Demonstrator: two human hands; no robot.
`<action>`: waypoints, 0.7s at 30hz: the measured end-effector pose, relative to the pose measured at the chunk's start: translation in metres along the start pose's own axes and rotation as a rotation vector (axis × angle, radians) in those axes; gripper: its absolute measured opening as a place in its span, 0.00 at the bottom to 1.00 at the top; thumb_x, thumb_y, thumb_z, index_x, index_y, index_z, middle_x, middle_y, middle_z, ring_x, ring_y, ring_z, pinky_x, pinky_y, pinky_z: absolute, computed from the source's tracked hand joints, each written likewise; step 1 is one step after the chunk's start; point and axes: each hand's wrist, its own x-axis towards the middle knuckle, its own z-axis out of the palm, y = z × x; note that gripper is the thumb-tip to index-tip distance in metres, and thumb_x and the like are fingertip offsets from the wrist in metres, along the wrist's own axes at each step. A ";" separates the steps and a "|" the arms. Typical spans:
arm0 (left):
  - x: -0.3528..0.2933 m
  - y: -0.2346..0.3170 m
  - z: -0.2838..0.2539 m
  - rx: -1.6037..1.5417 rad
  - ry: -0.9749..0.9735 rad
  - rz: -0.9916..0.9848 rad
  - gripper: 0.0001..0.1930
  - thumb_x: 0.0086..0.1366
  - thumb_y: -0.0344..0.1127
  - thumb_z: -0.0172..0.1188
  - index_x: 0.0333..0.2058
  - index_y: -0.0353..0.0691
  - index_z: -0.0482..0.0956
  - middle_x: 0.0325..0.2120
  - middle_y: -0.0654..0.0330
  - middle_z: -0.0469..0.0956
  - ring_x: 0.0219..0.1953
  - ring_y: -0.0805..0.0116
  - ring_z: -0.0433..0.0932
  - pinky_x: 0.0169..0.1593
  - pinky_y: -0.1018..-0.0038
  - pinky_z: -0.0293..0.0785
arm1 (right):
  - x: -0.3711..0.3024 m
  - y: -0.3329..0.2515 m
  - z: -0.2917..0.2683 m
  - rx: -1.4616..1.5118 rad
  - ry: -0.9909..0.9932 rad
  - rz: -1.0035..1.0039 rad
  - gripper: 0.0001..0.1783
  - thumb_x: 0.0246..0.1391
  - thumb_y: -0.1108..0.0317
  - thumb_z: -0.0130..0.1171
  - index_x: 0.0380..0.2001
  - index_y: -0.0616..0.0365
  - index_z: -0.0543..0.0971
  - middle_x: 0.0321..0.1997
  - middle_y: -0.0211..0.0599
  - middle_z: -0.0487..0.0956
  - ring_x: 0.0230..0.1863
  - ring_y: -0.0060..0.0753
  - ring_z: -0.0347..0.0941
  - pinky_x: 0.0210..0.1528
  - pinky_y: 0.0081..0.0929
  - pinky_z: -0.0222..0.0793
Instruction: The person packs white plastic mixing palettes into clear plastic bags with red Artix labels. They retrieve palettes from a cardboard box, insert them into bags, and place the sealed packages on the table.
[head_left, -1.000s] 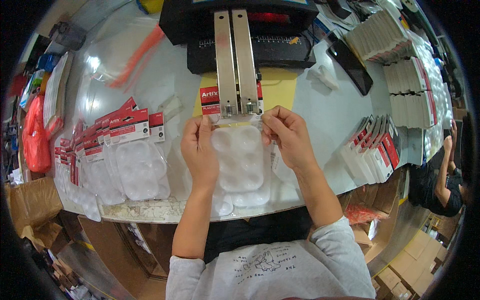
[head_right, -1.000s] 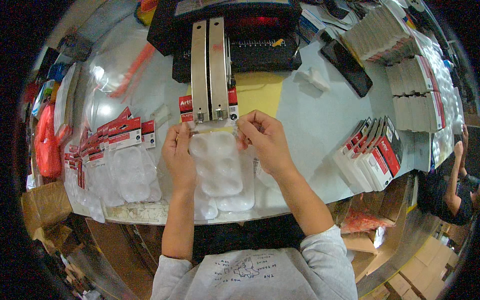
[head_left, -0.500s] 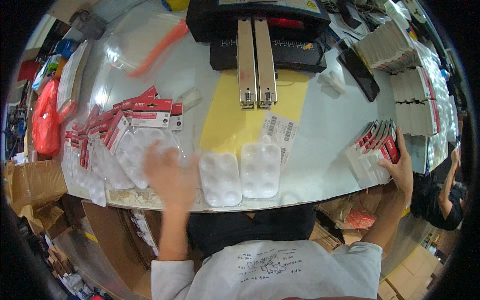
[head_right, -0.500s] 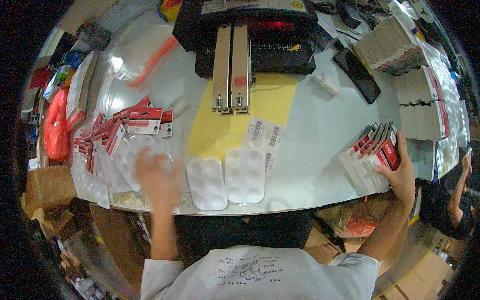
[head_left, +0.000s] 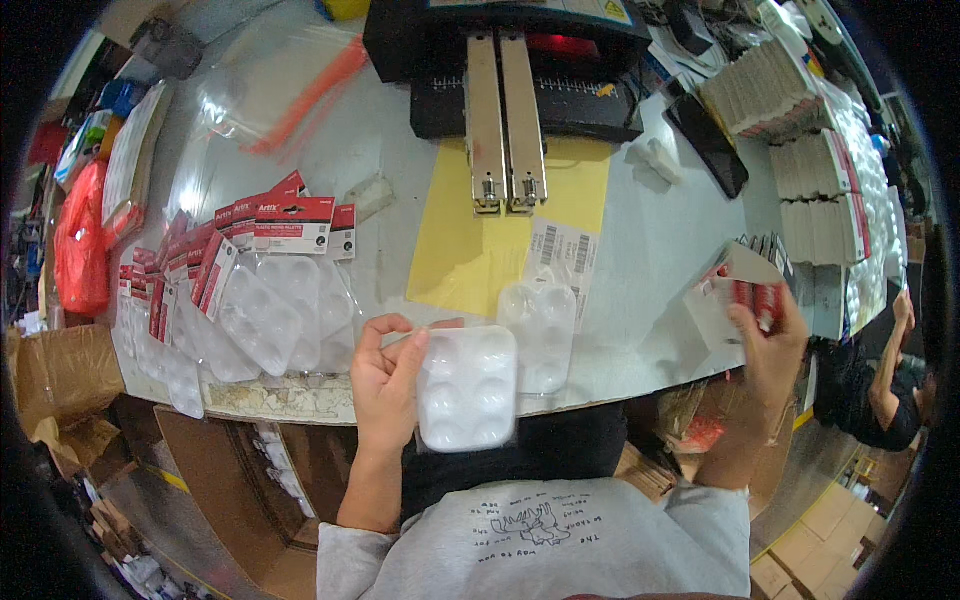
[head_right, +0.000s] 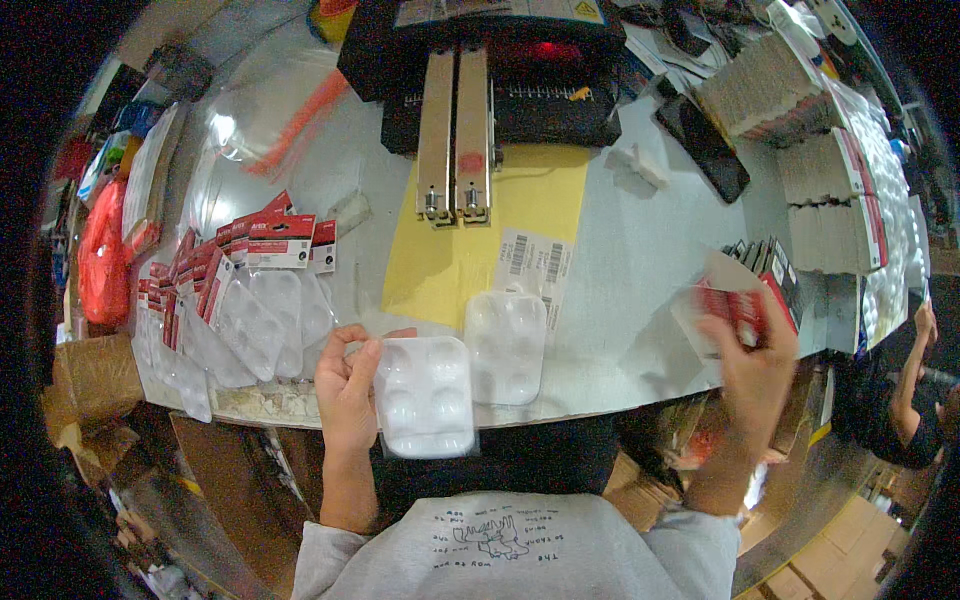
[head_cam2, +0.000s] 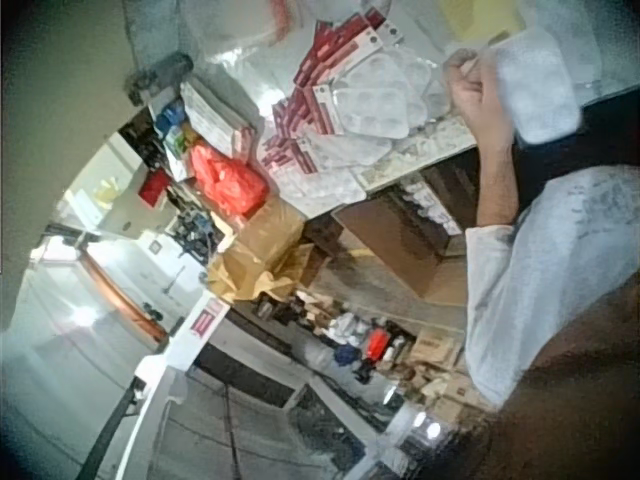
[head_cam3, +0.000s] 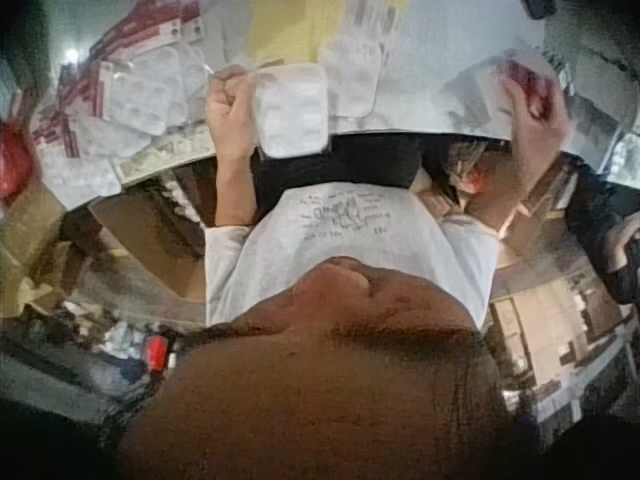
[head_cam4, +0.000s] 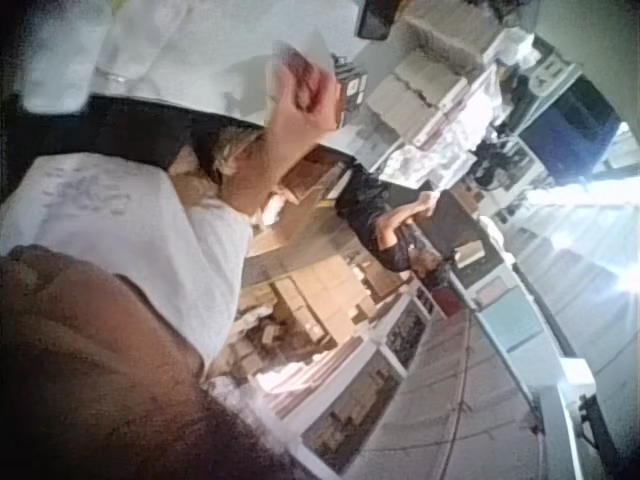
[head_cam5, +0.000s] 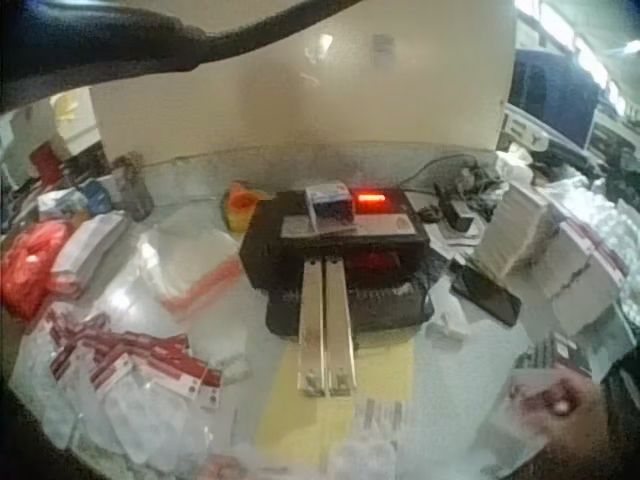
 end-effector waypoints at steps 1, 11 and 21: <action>-0.003 0.003 0.005 -0.002 -0.035 -0.046 0.07 0.64 0.28 0.51 0.40 0.33 0.69 0.36 0.48 0.79 0.28 0.77 0.75 0.34 0.82 0.71 | -0.002 -0.017 0.016 0.044 -0.164 -0.023 0.20 0.40 0.75 0.65 0.41 0.62 0.75 0.34 0.33 0.79 0.33 0.22 0.74 0.38 0.20 0.70; -0.010 0.003 0.027 0.175 -0.098 0.049 0.09 0.63 0.31 0.56 0.35 0.30 0.79 0.29 0.59 0.81 0.30 0.80 0.74 0.36 0.83 0.70 | 0.025 -0.079 0.121 0.023 -0.770 -0.230 0.21 0.42 0.56 0.69 0.30 0.64 0.77 0.17 0.43 0.71 0.17 0.31 0.59 0.23 0.24 0.63; -0.005 0.000 0.031 0.484 -0.049 0.228 0.09 0.63 0.33 0.57 0.30 0.32 0.78 0.19 0.68 0.74 0.23 0.83 0.65 0.26 0.83 0.63 | 0.021 -0.066 0.122 -0.065 -0.736 -0.446 0.18 0.39 0.61 0.70 0.28 0.62 0.77 0.18 0.41 0.72 0.18 0.26 0.66 0.24 0.25 0.63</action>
